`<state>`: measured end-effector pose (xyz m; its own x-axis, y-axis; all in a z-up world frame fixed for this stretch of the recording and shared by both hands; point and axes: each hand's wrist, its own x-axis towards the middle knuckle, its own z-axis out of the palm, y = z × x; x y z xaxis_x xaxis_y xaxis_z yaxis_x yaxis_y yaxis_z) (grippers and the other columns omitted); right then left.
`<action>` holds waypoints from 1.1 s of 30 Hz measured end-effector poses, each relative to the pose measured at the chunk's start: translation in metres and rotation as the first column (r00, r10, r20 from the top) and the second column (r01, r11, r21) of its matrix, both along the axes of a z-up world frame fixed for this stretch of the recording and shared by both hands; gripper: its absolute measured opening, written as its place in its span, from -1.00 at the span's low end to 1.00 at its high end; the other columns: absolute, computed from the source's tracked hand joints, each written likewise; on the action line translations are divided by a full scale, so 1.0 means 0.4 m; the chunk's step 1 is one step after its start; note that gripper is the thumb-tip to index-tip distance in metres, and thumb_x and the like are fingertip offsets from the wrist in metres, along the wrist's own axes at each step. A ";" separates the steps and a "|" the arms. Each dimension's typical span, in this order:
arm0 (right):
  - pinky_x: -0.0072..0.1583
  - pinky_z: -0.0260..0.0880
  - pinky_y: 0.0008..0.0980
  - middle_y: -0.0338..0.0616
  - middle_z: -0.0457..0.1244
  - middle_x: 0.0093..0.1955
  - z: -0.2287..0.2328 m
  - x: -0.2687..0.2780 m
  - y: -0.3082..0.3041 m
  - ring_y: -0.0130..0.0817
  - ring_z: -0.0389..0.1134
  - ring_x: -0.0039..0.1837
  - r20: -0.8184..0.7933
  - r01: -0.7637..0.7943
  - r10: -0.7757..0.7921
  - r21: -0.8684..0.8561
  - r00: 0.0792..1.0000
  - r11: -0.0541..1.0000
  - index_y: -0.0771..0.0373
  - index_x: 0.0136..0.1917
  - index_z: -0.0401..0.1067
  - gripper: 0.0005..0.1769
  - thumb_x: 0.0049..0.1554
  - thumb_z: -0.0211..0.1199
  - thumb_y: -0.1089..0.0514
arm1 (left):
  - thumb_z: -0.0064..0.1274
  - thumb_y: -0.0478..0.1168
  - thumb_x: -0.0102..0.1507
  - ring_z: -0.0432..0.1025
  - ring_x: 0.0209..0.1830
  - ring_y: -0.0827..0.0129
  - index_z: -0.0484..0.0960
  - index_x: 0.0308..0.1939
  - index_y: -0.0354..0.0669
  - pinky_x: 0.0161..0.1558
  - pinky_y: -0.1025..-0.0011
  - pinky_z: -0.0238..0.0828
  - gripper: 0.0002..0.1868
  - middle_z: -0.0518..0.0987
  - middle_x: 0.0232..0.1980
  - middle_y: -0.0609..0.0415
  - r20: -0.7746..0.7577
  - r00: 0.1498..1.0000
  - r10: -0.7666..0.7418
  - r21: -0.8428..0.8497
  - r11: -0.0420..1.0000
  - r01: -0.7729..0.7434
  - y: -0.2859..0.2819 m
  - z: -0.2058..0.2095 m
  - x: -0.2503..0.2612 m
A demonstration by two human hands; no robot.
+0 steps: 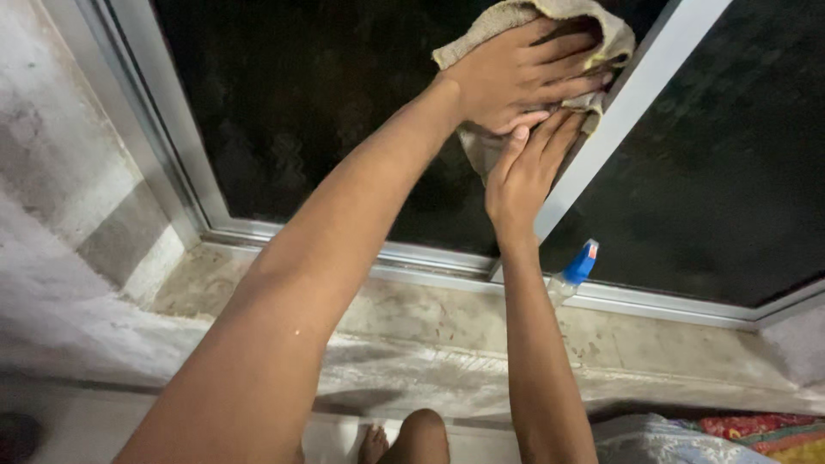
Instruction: The person wipes the glass pane and the metal frame of a sliding window with a cloth, moving the cloth along the edges and corners.
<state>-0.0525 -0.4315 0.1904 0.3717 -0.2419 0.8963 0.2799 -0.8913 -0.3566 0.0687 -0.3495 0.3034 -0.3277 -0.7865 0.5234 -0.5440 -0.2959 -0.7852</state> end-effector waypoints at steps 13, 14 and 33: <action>0.63 -0.21 0.16 0.60 -0.25 0.64 -0.352 -0.007 0.021 0.48 -0.22 0.67 -0.157 0.106 -0.108 -0.024 0.982 0.994 0.63 0.59 -0.08 -0.27 0.44 -0.13 -0.04 | 0.07 0.12 0.29 0.22 0.52 0.13 0.16 0.61 -0.10 0.52 0.11 0.01 -0.12 0.38 0.47 -0.15 -0.194 0.978 -0.078 0.132 0.986 0.105 0.020 -0.307 -0.026; 0.63 -0.21 0.16 0.63 -0.25 0.63 -0.374 -0.013 0.020 0.49 -0.22 0.67 -0.154 0.103 -0.109 -0.048 0.982 0.994 0.64 0.59 -0.09 -0.27 0.44 -0.11 -0.04 | 0.07 0.11 0.29 0.23 0.52 0.14 0.16 0.60 -0.10 0.50 0.12 0.03 -0.14 0.38 0.47 -0.15 -0.225 0.971 -0.084 0.132 0.985 0.115 0.019 -0.333 -0.026; 0.42 0.28 -0.05 0.39 0.11 0.48 -0.527 -0.072 0.062 0.26 0.19 0.47 -0.143 0.289 -0.301 -0.101 0.943 0.952 0.49 0.44 0.27 -0.43 0.17 0.16 0.33 | -0.02 0.10 0.33 0.25 0.49 0.23 0.37 0.45 -0.17 0.43 0.19 0.09 -0.32 0.42 0.45 0.00 -0.254 0.967 0.015 0.143 0.989 0.023 -0.006 -0.663 0.000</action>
<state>-0.0812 -0.4068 -0.0203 0.4296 -0.2938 0.8539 -0.0529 -0.9522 -0.3010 0.0686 -0.3519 0.0380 -0.2018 -0.8586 0.4713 -0.7320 -0.1875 -0.6550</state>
